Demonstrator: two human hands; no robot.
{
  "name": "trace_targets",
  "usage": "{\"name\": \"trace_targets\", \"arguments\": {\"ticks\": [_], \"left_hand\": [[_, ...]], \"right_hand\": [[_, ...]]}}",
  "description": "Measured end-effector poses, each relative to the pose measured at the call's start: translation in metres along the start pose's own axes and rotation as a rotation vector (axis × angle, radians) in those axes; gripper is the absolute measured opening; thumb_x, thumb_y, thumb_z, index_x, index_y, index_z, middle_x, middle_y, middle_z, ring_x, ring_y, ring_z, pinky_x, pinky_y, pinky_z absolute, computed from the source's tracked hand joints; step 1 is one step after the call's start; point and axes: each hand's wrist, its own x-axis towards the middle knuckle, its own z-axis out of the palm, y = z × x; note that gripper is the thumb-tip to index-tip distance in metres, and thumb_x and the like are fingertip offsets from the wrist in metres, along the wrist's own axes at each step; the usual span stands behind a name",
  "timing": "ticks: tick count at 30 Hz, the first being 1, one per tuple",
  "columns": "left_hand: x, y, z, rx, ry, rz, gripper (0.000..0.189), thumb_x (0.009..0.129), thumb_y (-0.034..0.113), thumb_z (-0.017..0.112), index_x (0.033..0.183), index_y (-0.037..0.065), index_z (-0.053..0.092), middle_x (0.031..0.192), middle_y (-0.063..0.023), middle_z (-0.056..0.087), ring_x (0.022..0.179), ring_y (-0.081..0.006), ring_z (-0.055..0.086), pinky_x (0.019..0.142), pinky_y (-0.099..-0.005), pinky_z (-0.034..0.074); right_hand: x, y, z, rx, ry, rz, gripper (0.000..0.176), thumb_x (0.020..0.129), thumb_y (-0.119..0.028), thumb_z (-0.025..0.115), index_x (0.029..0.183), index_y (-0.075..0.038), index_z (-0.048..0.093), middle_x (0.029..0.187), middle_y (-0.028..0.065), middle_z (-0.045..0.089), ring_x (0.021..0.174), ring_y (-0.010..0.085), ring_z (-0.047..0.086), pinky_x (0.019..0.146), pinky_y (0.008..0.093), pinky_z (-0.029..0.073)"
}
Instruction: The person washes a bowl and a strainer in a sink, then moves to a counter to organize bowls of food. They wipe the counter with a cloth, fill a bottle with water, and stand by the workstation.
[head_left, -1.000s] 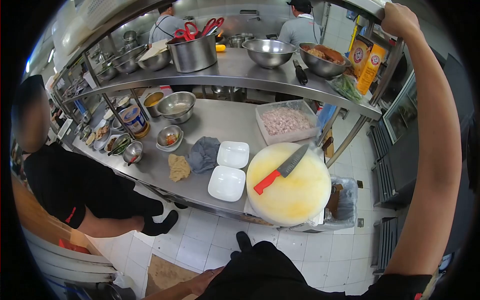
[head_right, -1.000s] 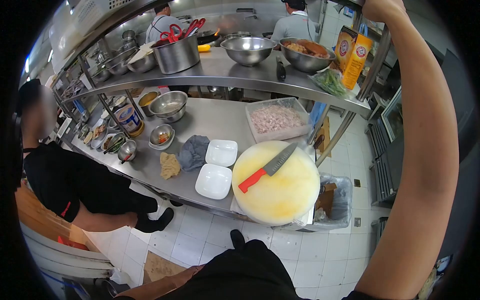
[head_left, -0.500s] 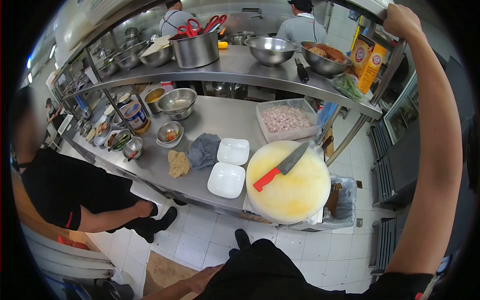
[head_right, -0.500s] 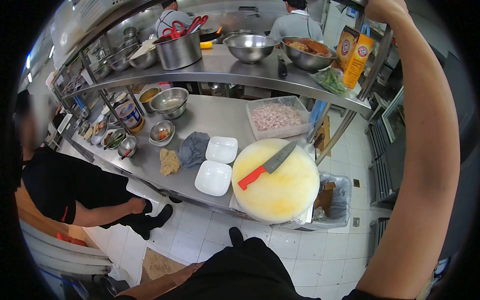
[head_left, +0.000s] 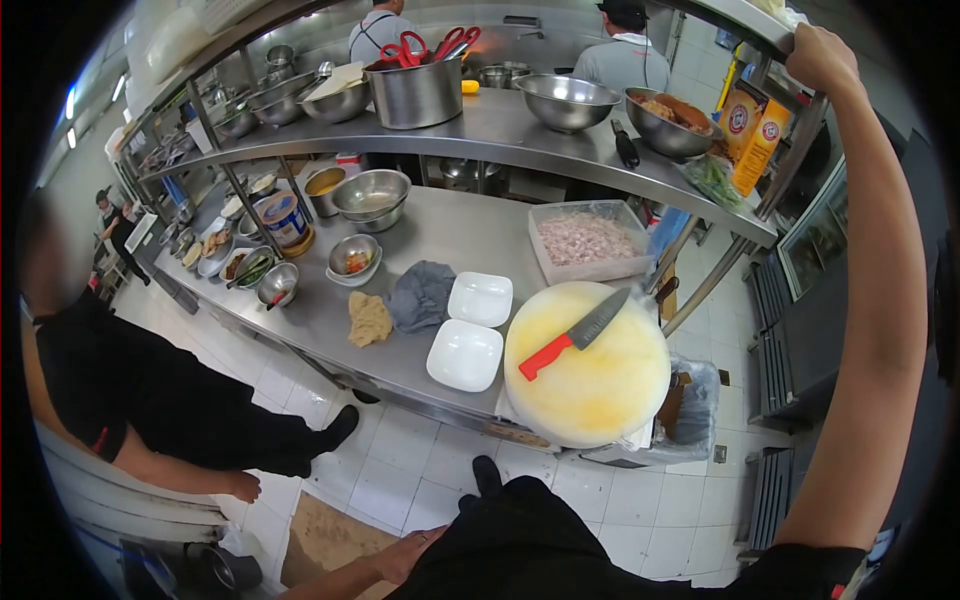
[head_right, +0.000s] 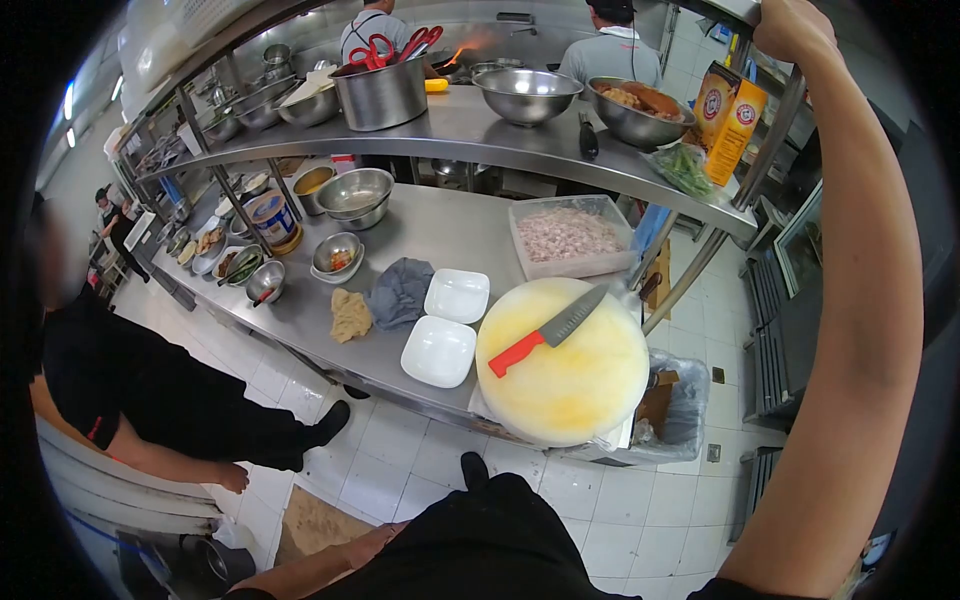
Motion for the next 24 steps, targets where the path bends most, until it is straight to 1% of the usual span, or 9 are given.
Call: {"name": "trace_targets", "arguments": {"ticks": [8, 11, 12, 14, 16, 19, 22, 23, 24], "left_hand": [[0.002, -0.02, -0.001, -0.045, -0.057, 0.038, 0.111, 0.077, 0.042, 0.069, 0.154, 0.004, -0.002, 0.153, -0.0229, 0.026, 0.137, -0.0367, 0.034, 0.11, -0.0429, 0.025], [0.006, -0.019, -0.006, -0.053, -0.058, 0.084, 0.111, 0.076, 0.04, 0.069, 0.154, 0.004, -0.001, 0.153, -0.0225, 0.027, 0.137, -0.0365, 0.034, 0.11, -0.0426, 0.026], [0.008, -0.025, -0.004, -0.072, -0.068, 0.066, 0.111, 0.075, 0.04, 0.07, 0.154, 0.004, 0.0, 0.153, -0.0223, 0.027, 0.136, -0.0365, 0.035, 0.109, -0.0429, 0.027], [0.005, -0.029, -0.005, 0.033, -0.081, 0.022, 0.111, 0.074, 0.038, 0.07, 0.154, 0.005, 0.001, 0.151, -0.0219, 0.03, 0.135, -0.036, 0.037, 0.108, -0.0437, 0.029], [0.006, 0.009, -0.023, 0.281, -0.085, -0.025, 0.11, 0.073, 0.035, 0.071, 0.154, 0.006, 0.003, 0.149, -0.0215, 0.033, 0.132, -0.035, 0.04, 0.107, -0.0446, 0.03], [0.022, 0.04, -0.051, 0.563, -0.26, -0.125, 0.093, 0.076, 0.029, 0.068, 0.152, 0.006, 0.018, 0.142, -0.0213, 0.04, 0.128, -0.034, 0.044, 0.104, -0.0488, 0.034], [0.06, 0.077, -0.061, 0.901, -0.434, -0.616, 0.072, 0.082, 0.025, 0.064, 0.145, 0.006, 0.035, 0.135, -0.0203, 0.047, 0.125, -0.034, 0.047, 0.1, -0.0536, 0.038], [0.075, 0.071, -0.056, 1.056, -0.165, -0.433, 0.062, 0.084, 0.023, 0.06, 0.141, 0.007, 0.04, 0.132, -0.0198, 0.049, 0.123, -0.0344, 0.049, 0.097, -0.0556, 0.039], [0.091, 0.064, -0.05, 1.19, 0.108, -0.239, 0.053, 0.087, 0.021, 0.057, 0.137, 0.009, 0.046, 0.13, -0.0193, 0.052, 0.121, -0.0349, 0.05, 0.095, -0.0577, 0.04]], "right_hand": [[-0.006, -0.006, -0.013, -0.006, -0.054, 0.012, 0.037, 0.075, -0.012, 0.057, 0.109, -0.002, 0.067, 0.112, 0.0211, 0.066, 0.107, 0.035, 0.063, 0.09, 0.0433, 0.051], [-0.001, -0.002, -0.004, -0.014, -0.029, 0.019, 0.036, 0.075, -0.013, 0.057, 0.108, -0.002, 0.067, 0.112, 0.0205, 0.066, 0.107, 0.0351, 0.063, 0.09, 0.0436, 0.051], [0.001, -0.001, -0.002, -0.002, -0.024, 0.028, 0.038, 0.074, -0.012, 0.058, 0.109, -0.001, 0.067, 0.112, 0.0212, 0.066, 0.107, 0.0353, 0.063, 0.089, 0.0434, 0.051], [0.004, 0.0, 0.002, 0.021, -0.017, 0.047, 0.041, 0.07, -0.01, 0.06, 0.11, 0.0, 0.065, 0.111, 0.0227, 0.066, 0.106, 0.0358, 0.063, 0.089, 0.0431, 0.051], [0.003, -0.001, 0.001, -0.007, -0.019, 0.067, 0.038, 0.069, -0.014, 0.063, 0.104, -0.002, 0.068, 0.107, 0.0204, 0.067, 0.104, 0.0329, 0.065, 0.088, 0.0405, 0.052], [-0.017, -0.017, -0.022, -0.087, -0.064, 0.113, 0.033, 0.068, -0.021, 0.069, 0.096, -0.005, 0.072, 0.101, 0.017, 0.07, 0.1, 0.0285, 0.067, 0.085, 0.0365, 0.053], [-0.026, -0.024, -0.033, -0.135, -0.098, 0.147, 0.029, 0.066, -0.027, 0.074, 0.088, -0.008, 0.076, 0.095, 0.0136, 0.072, 0.096, 0.0241, 0.069, 0.083, 0.0325, 0.053], [-0.028, -0.025, -0.031, -0.139, -0.067, 0.153, 0.028, 0.066, -0.026, 0.074, 0.088, -0.009, 0.076, 0.095, 0.0137, 0.072, 0.096, 0.0242, 0.069, 0.083, 0.0325, 0.053], [-0.026, -0.023, -0.031, -0.136, -0.112, 0.151, 0.029, 0.066, -0.026, 0.074, 0.089, -0.008, 0.076, 0.096, 0.014, 0.072, 0.097, 0.0243, 0.069, 0.084, 0.0326, 0.053]]}}
